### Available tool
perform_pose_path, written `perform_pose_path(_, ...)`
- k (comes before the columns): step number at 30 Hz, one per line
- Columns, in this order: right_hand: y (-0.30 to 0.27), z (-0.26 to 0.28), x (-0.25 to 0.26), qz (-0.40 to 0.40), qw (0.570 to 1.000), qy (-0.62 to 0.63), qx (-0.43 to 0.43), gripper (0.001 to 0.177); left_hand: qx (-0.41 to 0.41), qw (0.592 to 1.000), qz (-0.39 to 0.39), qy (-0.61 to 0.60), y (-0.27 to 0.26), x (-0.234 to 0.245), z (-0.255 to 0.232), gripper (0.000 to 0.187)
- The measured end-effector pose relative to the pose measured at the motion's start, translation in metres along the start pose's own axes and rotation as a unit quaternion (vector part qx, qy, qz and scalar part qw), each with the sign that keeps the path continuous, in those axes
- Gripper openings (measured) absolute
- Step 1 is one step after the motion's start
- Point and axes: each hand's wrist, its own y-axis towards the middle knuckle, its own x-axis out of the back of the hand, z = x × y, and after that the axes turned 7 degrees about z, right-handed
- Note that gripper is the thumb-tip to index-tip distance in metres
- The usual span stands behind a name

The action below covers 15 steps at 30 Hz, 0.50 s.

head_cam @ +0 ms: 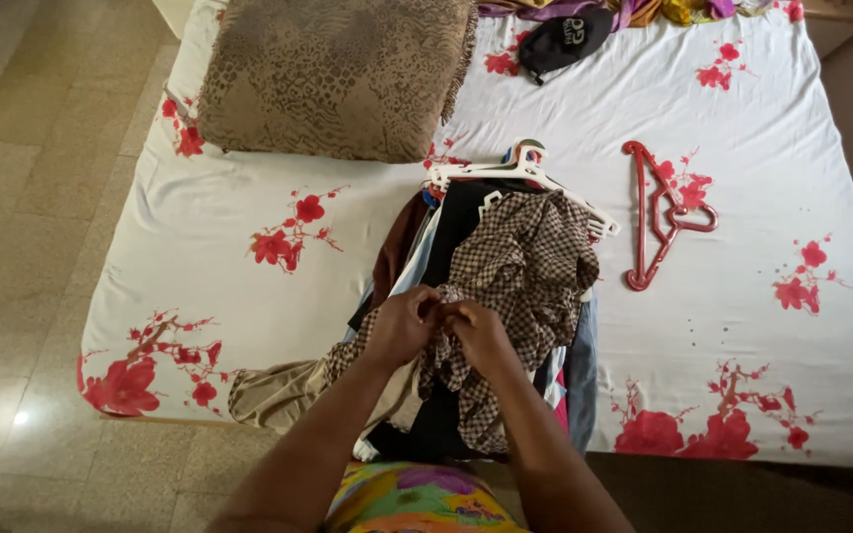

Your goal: Placing various items of clothing onto plastic hangers on a bed in a bedroom.

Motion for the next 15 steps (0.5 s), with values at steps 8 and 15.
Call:
perform_pose_path(8,0.002,-0.006,0.012,0.008,0.999,-0.034,0.007,0.027,0.098,0.978,0.062,-0.175,0.000,-0.014,0.027,0.025)
perform_pose_path(15,0.003,0.002,0.008,0.022,0.995,-0.075,0.066,0.026,0.151,0.979,0.023,-0.134,-0.002,0.004,0.001,0.024)
